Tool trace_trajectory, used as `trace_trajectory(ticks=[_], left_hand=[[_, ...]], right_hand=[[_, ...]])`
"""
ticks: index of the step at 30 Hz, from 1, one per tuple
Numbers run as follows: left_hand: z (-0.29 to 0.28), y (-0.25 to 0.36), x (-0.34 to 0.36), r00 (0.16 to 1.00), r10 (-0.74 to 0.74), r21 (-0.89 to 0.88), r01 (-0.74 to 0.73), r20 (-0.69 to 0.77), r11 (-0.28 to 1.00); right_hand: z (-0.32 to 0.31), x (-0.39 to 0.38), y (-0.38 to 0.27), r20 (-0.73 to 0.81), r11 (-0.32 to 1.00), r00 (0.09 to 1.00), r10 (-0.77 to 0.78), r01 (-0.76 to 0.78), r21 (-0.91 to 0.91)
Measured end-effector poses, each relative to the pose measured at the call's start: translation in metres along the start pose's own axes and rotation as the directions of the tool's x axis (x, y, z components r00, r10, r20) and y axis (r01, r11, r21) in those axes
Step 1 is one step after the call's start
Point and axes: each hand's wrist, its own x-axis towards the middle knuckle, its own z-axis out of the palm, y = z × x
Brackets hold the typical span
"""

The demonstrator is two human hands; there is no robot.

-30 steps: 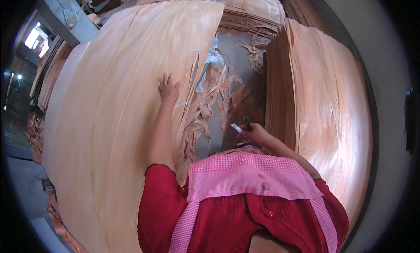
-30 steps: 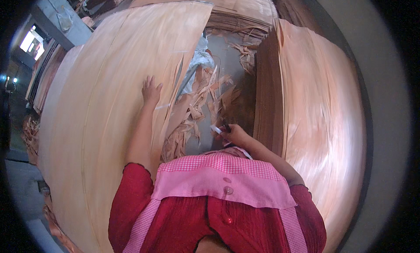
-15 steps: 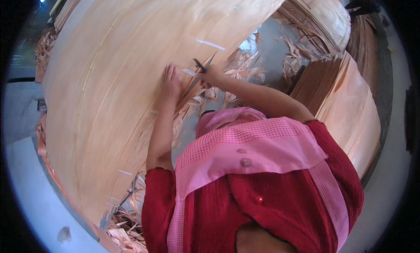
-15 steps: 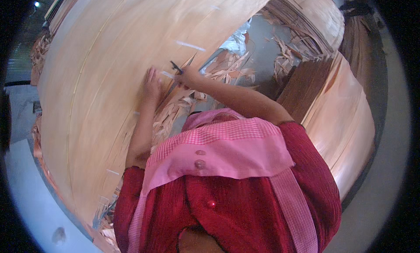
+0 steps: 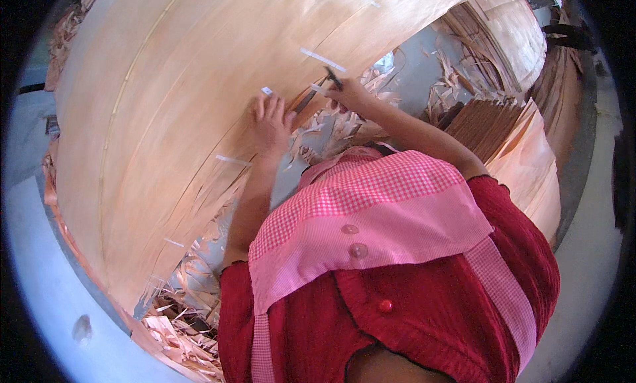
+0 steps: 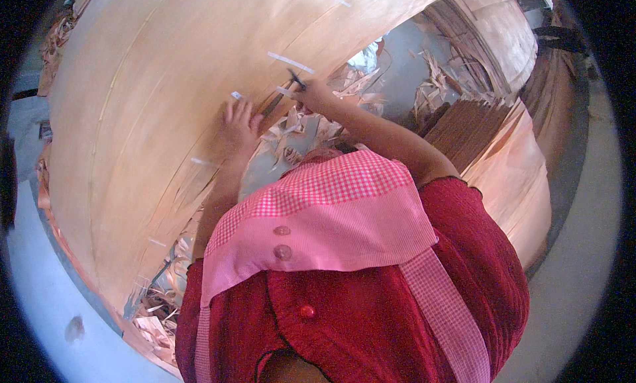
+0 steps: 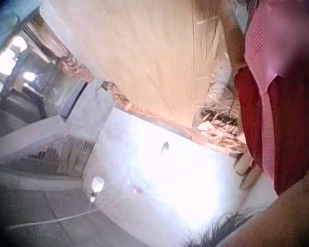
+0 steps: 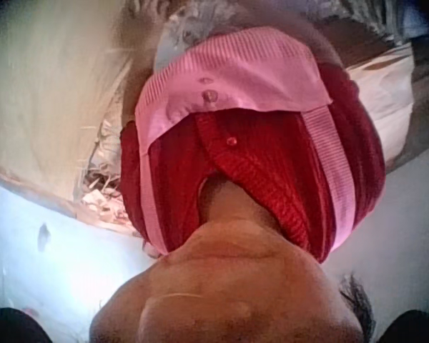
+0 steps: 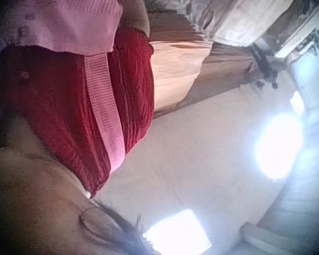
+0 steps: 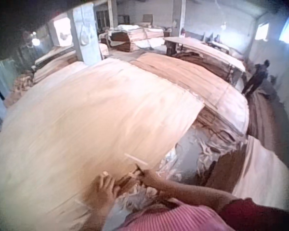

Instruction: The person applies strips of tape to a large sheet of wood veneer, then uses a utility knife to trim the edges and cut pieces, and finally uses a long wooden rod to help roll or lift a veneer sheet.

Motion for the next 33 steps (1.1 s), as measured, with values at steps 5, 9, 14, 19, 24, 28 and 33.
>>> trace_trajectory(ticks=[5,9,14,19,24,28,33], left_hand=[[0.019,0.023,-0.014,0.981,0.063,0.024,-0.060,-0.185,0.998],[0.028,0.012,-0.026,0.975,0.156,0.112,-0.139,-0.161,0.984],[0.032,0.015,-0.026,0.979,0.179,0.197,-0.156,-0.103,0.968],[0.030,0.019,-0.020,0.992,0.090,0.090,-0.082,-0.088,0.993],[0.018,0.040,-0.006,0.989,0.122,0.158,-0.109,-0.079,0.981],[0.025,0.028,-0.004,0.995,0.052,-0.085,-0.060,-0.089,0.995],[0.025,0.019,-0.004,0.997,0.068,-0.100,-0.071,-0.036,0.992]], right_hand=[[0.018,-0.026,0.048,0.008,0.830,0.980,0.199,-0.174,0.531],[0.037,-0.032,0.038,-0.017,0.829,0.982,0.186,-0.148,0.540],[0.062,-0.013,0.001,-0.082,0.879,0.970,0.227,-0.168,0.446],[0.079,0.009,0.002,-0.215,0.956,0.951,0.224,-0.171,0.238],[0.077,0.021,0.013,-0.169,0.947,0.957,0.238,-0.189,0.261],[0.063,-0.004,-0.001,-0.035,0.889,0.985,0.169,-0.137,0.437],[0.065,-0.016,-0.002,-0.066,0.898,0.985,0.158,-0.116,0.424]])
